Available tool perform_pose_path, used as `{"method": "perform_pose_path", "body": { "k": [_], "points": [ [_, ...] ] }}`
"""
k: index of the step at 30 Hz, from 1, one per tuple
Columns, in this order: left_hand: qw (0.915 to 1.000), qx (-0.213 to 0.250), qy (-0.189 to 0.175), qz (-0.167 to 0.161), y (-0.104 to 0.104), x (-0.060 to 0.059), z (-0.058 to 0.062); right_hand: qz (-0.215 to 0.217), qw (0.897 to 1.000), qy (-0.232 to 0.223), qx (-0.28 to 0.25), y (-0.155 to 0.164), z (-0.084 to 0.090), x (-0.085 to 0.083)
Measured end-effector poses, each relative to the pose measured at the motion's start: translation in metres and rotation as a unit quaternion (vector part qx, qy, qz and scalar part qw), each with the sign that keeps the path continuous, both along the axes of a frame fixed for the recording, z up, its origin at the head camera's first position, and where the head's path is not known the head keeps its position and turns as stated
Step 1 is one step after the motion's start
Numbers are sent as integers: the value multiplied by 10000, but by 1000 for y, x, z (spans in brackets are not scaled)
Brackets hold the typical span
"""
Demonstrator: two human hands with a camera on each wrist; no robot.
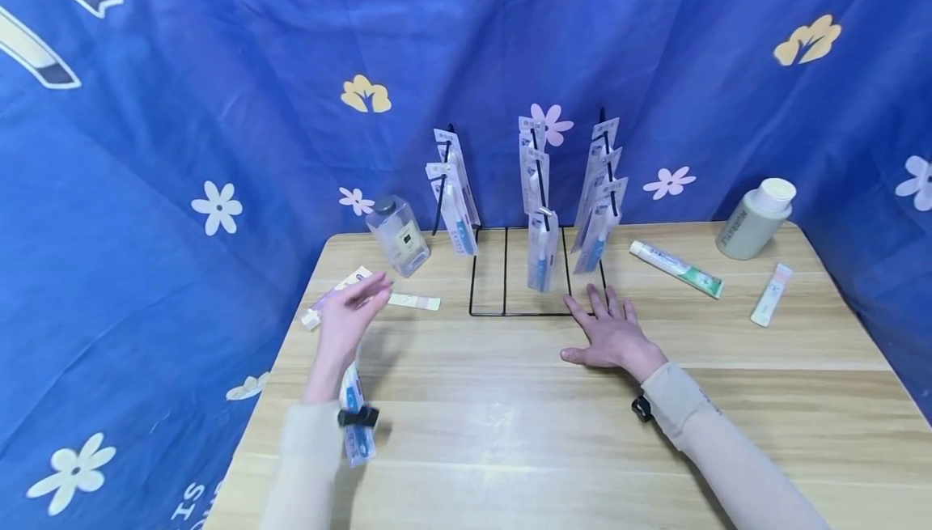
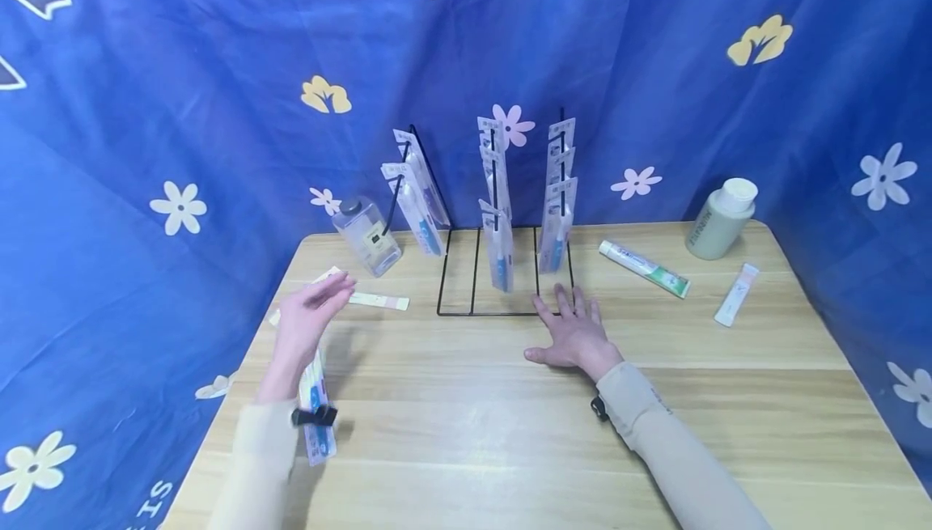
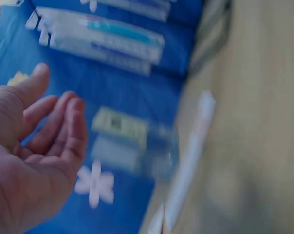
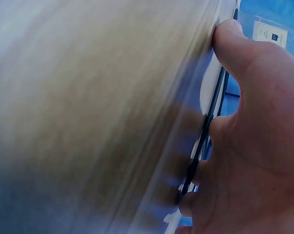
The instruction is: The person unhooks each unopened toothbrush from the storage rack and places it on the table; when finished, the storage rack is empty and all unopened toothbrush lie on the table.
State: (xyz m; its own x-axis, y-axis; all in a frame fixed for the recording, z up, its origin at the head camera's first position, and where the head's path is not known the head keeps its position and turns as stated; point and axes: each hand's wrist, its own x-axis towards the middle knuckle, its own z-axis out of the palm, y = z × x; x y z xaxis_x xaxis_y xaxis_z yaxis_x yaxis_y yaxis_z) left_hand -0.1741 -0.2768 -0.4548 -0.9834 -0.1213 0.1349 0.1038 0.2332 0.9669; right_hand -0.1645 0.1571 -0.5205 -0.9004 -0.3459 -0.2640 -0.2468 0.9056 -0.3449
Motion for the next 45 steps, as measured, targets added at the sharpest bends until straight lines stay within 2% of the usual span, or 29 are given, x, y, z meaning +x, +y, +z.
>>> {"method": "perform_pose_path", "body": {
  "k": [2, 4, 7, 9, 13, 16, 19, 22, 26, 29, 32, 34, 38, 42, 45],
  "points": [
    [9990, 293, 178, -302, 19, -28, 6, 5, 10000, 45, 26, 0, -2, 1],
    [9979, 352, 294, -456, 37, -53, 13, -11, 10000, 49, 58, 0, -2, 1],
    [9962, 176, 510, -683, 57, -84, 22, -25, 9999, 44, 92, -1, -2, 1],
    [9956, -41, 498, -792, 67, -99, 28, -36, 9999, 20, 95, -2, -2, 0],
    [9922, -497, 544, -1003, 80, -116, 33, -47, 10000, -25, 74, -2, -1, -1],
    [9881, -410, 678, -1320, 87, -122, 32, -75, 9999, -63, 53, -1, 0, -1],
    [9853, -158, 781, -1511, 90, -122, 31, -84, 9999, -69, 42, -2, -1, -2],
    [9857, -143, 785, -1482, 94, -116, 32, -74, 10000, -22, 21, -2, -1, -2],
    [9840, -363, 789, -1556, 95, -95, 34, -64, 10000, 53, 4, -1, -2, -2],
    [9789, -598, 699, -1823, 93, -72, 34, -65, 10000, 34, 32, -1, -3, -2],
    [9762, -828, 490, -1943, 85, -43, 32, -56, 10000, -29, 34, -1, -4, -2],
    [9773, -870, 369, -1895, 76, -23, 30, -49, 10000, -49, 18, -1, -5, -2],
    [9850, -685, 311, -1553, 53, 12, 26, -47, 10000, -59, -51, 1, -5, -2],
    [9883, -499, 478, -1362, 34, 37, 23, -19, 9999, -66, -96, 0, -4, -3],
    [9870, -535, 600, -1394, 25, 50, 23, -3, 9999, -68, -92, -1, -4, -2]
  ]
}}
